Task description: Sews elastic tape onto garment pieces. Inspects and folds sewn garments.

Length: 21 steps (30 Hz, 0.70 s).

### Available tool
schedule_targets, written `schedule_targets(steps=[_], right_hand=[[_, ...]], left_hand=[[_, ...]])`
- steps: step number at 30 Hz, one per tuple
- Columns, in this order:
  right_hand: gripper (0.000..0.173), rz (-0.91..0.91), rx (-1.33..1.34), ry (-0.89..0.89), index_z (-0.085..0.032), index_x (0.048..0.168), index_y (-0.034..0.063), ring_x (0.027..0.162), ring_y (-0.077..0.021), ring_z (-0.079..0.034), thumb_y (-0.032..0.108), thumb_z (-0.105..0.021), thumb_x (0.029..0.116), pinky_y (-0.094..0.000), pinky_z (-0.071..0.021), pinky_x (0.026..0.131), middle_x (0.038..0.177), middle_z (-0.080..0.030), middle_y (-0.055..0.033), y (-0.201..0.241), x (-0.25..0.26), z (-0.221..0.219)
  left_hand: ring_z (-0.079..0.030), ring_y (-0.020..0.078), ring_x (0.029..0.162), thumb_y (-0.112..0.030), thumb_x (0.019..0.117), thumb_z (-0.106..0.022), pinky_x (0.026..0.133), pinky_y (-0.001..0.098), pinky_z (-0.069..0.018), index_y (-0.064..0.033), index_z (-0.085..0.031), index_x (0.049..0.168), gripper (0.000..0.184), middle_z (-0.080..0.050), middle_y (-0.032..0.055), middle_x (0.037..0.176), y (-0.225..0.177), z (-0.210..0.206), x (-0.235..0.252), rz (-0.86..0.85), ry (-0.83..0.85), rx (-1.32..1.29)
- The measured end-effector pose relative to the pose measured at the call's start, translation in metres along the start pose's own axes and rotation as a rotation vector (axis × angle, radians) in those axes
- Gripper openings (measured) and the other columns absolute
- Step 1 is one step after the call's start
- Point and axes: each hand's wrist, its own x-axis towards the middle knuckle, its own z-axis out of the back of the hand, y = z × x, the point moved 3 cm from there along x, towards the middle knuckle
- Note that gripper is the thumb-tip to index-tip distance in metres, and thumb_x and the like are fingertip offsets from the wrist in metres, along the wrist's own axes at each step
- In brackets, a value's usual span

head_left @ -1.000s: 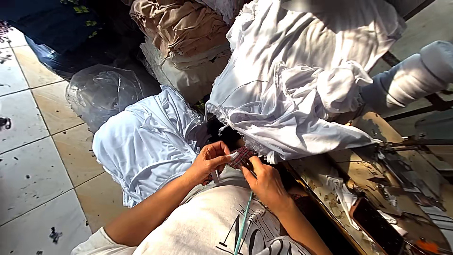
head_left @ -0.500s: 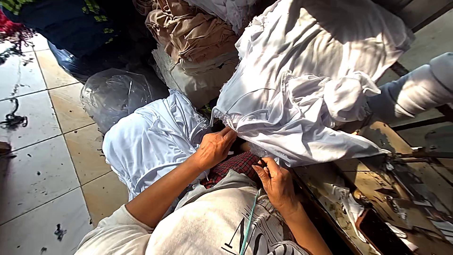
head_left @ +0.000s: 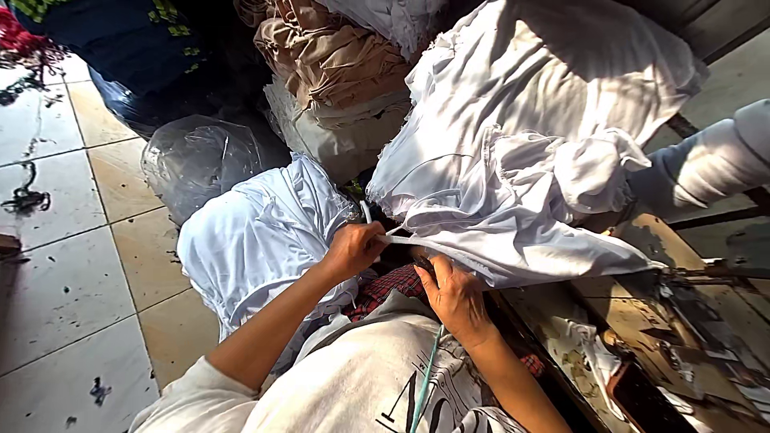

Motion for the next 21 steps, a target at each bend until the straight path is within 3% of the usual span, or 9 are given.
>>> schedule_targets(steps=[2, 4, 8, 11, 13, 17, 19, 21], right_hand=[[0.026, 0.063, -0.055, -0.010, -0.067, 0.082, -0.0006, 0.056, -0.0239, -0.065, 0.022, -0.066, 0.0940, -0.0348, -0.0499, 0.046, 0.068, -0.063, -0.0118, 0.004, -0.001, -0.007], [0.025, 0.110, -0.106, -0.017, -0.066, 0.080, 0.0009, 0.056, -0.0240, -0.065, 0.020, -0.065, 0.0950, -0.0337, -0.0494, 0.046, 0.067, -0.062, -0.0118, 0.010, 0.002, -0.013], [0.024, 0.114, -0.195, -0.008, -0.066, 0.078, 0.0005, 0.054, -0.0254, -0.064, 0.018, -0.065, 0.0946, -0.0343, -0.0480, 0.045, 0.065, -0.062, -0.0126, 0.016, 0.008, -0.021], [0.019, 0.141, -0.174, 0.025, -0.068, 0.080, -0.0003, 0.054, -0.0269, -0.065, 0.014, -0.067, 0.0917, -0.0352, -0.0489, 0.045, 0.066, -0.063, -0.0138, 0.019, 0.007, -0.025], [0.015, 0.166, -0.140, 0.051, -0.069, 0.081, -0.0007, 0.054, -0.0276, -0.065, 0.011, -0.067, 0.0892, -0.0360, -0.0491, 0.045, 0.067, -0.063, -0.0141, 0.024, 0.004, -0.027], [0.012, 0.213, -0.114, 0.074, -0.069, 0.083, -0.0001, 0.055, -0.0273, -0.065, 0.010, -0.065, 0.0889, -0.0351, -0.0491, 0.045, 0.067, -0.063, -0.0136, 0.034, 0.002, -0.031], [0.011, 0.232, -0.109, 0.113, -0.070, 0.084, -0.0012, 0.054, -0.0281, -0.065, 0.006, -0.064, 0.0894, -0.0356, -0.0499, 0.045, 0.067, -0.063, -0.0145, 0.037, 0.001, -0.034], [0.011, 0.253, -0.106, 0.177, -0.070, 0.086, -0.0018, 0.051, -0.0281, -0.064, 0.004, -0.062, 0.0898, -0.0361, -0.0500, 0.045, 0.064, -0.062, -0.0145, 0.038, 0.000, -0.039]], left_hand=[[-0.058, 0.0032, 0.068, -0.018, 0.0940, -0.064, 0.065, 0.0212, -0.0511, 0.0018, -0.069, 0.095, 0.020, -0.065, 0.0046, 0.084, 0.004, -0.004, -0.014, 0.049, 0.032, -0.298], [-0.056, -0.0038, 0.074, -0.018, 0.0927, -0.061, 0.067, 0.0136, -0.0492, 0.0031, -0.069, 0.097, 0.022, -0.064, 0.0029, 0.097, 0.004, -0.012, -0.023, 0.074, 0.034, -0.484], [-0.058, -0.0083, 0.066, -0.018, 0.0972, -0.062, 0.064, 0.0119, -0.0485, -0.0033, -0.065, 0.097, 0.014, -0.064, -0.0108, 0.076, -0.007, -0.015, -0.031, 0.160, 0.090, -0.634], [-0.060, -0.0060, 0.068, -0.018, 0.1039, -0.053, 0.066, 0.0143, -0.0509, -0.0045, -0.064, 0.101, 0.018, -0.065, -0.0110, 0.078, -0.020, -0.014, -0.041, 0.210, 0.183, -0.743], [-0.058, -0.0053, 0.064, -0.014, 0.1055, -0.048, 0.061, 0.0140, -0.0490, -0.0097, -0.065, 0.094, 0.021, -0.065, -0.0124, 0.075, -0.021, -0.016, -0.047, 0.254, 0.195, -0.852], [-0.064, -0.0002, 0.063, -0.008, 0.1034, -0.050, 0.061, 0.0175, -0.0544, -0.0122, -0.067, 0.084, 0.026, -0.070, -0.0077, 0.072, -0.023, -0.020, -0.059, 0.469, 0.158, -1.106], [-0.061, -0.0015, 0.058, -0.009, 0.1024, -0.053, 0.053, 0.0153, -0.0480, -0.0140, -0.068, 0.080, 0.028, -0.069, -0.0077, 0.070, -0.024, -0.023, -0.064, 0.555, 0.137, -1.121], [-0.061, -0.0019, 0.058, -0.008, 0.1014, -0.054, 0.053, 0.0151, -0.0488, -0.0143, -0.068, 0.079, 0.027, -0.069, -0.0084, 0.069, -0.024, -0.023, -0.067, 0.567, 0.115, -1.086]])
